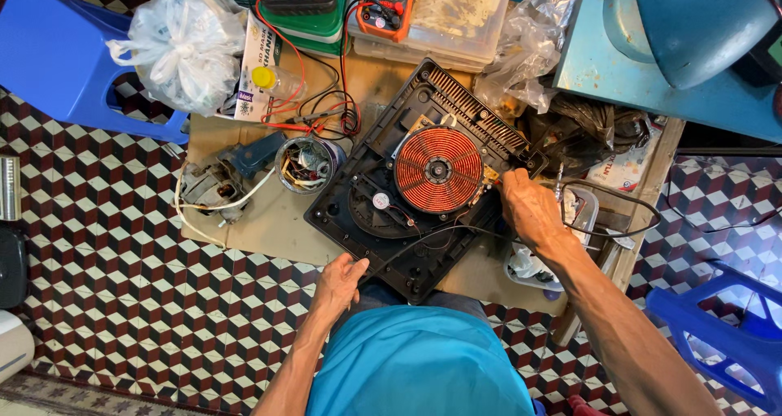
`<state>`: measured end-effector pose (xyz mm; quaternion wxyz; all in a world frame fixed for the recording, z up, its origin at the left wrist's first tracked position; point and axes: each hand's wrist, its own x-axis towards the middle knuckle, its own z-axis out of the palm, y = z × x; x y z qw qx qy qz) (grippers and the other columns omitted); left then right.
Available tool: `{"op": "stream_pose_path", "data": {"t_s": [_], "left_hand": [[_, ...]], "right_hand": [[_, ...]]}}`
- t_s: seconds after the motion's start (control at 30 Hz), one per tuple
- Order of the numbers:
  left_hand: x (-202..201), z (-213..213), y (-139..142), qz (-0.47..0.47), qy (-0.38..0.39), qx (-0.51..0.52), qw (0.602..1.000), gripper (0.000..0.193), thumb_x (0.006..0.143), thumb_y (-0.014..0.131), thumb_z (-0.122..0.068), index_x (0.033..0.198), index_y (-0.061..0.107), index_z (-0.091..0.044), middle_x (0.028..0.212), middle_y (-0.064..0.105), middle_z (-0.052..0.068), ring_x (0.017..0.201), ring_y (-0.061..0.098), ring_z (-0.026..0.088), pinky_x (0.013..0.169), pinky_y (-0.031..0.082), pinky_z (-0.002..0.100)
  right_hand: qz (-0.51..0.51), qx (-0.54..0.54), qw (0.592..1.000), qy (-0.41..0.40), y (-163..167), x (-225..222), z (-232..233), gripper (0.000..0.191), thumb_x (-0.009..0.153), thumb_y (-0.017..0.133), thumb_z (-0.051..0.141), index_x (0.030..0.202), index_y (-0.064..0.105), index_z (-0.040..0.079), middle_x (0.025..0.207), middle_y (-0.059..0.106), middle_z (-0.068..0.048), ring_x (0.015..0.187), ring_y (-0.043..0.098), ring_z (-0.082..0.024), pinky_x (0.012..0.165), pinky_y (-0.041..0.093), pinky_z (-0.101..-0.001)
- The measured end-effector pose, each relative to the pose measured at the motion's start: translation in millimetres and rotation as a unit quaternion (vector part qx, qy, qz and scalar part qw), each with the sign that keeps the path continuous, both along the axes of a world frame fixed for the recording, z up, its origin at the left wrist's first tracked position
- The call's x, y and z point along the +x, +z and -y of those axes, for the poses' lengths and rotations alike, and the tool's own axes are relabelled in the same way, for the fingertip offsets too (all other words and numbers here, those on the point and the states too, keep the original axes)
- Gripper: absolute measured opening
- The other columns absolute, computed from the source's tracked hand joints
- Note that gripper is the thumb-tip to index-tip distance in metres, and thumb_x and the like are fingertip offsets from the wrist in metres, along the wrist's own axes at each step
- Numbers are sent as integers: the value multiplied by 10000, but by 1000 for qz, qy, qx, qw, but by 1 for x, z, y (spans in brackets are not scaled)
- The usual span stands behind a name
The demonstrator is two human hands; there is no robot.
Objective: The person repairs an induction cooktop at a workbench. They probe the cooktop's circuitry with multimeter test leads, flip the unit over to access its underside and control panel, plug its cord into a power strip to test it, and unscrew and lift out the internal fan and heat sink assembly.
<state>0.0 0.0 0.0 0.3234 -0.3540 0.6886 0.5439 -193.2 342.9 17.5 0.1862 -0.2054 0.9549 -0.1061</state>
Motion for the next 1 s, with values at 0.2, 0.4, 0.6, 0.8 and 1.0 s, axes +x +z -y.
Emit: {"op": "stream_pose_path", "data": {"t_s": [0.2, 0.4, 0.6, 0.8, 1.0], "left_hand": [[-7, 3, 7, 6, -13, -12, 1000, 399, 960, 644, -372, 941, 558, 17, 714, 691, 61, 424, 544, 120, 348, 391, 300], [-7, 8, 2, 3, -19, -8, 1000, 387, 963, 639, -385, 952, 585, -3, 696, 667, 79, 428, 553, 121, 345, 400, 302], [-2, 17, -5, -8, -12, -7, 1000, 446, 969, 648, -384, 940, 557, 51, 749, 692, 62, 430, 559, 125, 346, 406, 296], [1, 4, 4, 17, 4, -20, 1000, 372, 940, 667, -376, 1007, 617, -14, 730, 656, 99, 426, 549, 134, 345, 382, 302], [4, 7, 6, 52, 2, -27, 998, 348, 923, 676, -372, 985, 662, -29, 699, 688, 76, 424, 540, 140, 352, 354, 315]], "right_hand": [[-4, 23, 1000, 8, -4, -5, 5, 119, 869, 610, -5, 938, 516, -30, 968, 585, -267, 750, 664, -435, 606, 545, -512], [5, 23, 1000, 12, -3, -9, 10, 138, 864, 612, -23, 954, 509, -41, 992, 587, -280, 740, 663, -438, 597, 544, -505], [-33, -94, 991, -89, -5, -10, 16, 173, 996, 628, 143, 984, 532, -1, 936, 581, -289, 711, 619, -495, 598, 491, -565], [-72, -116, 988, -71, -35, -9, 4, 201, 1012, 613, 160, 995, 525, -20, 921, 579, -294, 705, 612, -504, 592, 492, -563], [-64, -141, 987, -41, -44, 1, 3, 161, 941, 616, 78, 977, 488, -14, 881, 561, -273, 696, 612, -482, 581, 491, -552]]}}
